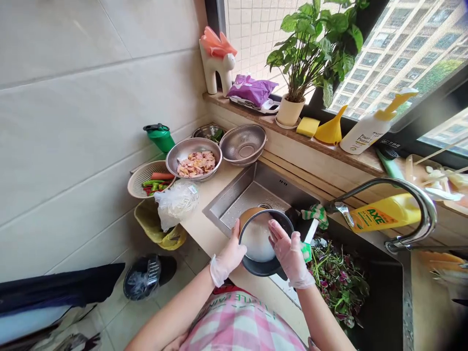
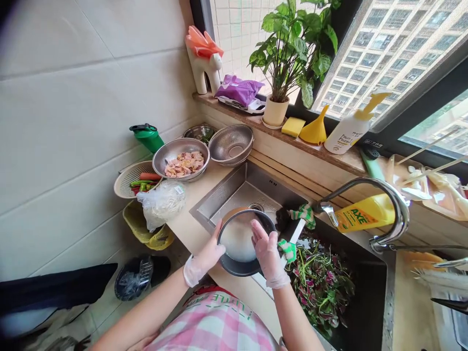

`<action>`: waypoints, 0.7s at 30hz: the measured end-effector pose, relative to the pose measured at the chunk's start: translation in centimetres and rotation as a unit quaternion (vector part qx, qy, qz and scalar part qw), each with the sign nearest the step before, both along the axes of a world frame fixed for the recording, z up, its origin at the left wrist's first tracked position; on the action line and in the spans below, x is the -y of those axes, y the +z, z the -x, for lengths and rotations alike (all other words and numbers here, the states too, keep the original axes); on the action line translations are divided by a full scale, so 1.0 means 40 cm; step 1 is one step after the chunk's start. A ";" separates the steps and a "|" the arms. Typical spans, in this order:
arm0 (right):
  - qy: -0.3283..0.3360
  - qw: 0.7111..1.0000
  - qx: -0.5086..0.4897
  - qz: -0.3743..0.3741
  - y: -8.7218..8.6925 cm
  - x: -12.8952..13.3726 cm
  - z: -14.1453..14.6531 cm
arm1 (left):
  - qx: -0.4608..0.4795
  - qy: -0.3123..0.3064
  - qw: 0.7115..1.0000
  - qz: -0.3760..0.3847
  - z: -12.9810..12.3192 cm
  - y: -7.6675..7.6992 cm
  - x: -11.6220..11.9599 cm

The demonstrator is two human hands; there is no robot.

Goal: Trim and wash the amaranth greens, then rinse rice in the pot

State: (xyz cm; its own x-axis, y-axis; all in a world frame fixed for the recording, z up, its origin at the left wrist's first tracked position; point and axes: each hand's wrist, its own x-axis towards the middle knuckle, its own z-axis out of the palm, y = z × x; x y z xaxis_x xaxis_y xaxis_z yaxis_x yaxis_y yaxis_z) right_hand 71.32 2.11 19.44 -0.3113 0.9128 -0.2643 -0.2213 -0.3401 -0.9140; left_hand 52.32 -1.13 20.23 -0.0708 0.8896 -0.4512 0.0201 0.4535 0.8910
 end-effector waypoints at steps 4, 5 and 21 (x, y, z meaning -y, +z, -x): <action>-0.027 0.993 -0.090 0.076 -0.009 -0.016 -0.015 | -0.007 -0.019 0.999 0.026 0.004 0.003 -0.002; -0.037 0.991 -0.099 0.084 -0.011 -0.018 -0.019 | -0.006 -0.021 0.999 0.032 0.003 0.003 -0.002; 0.148 0.663 0.589 -0.438 0.025 0.009 0.020 | -0.053 0.019 0.995 -0.080 0.009 -0.070 0.000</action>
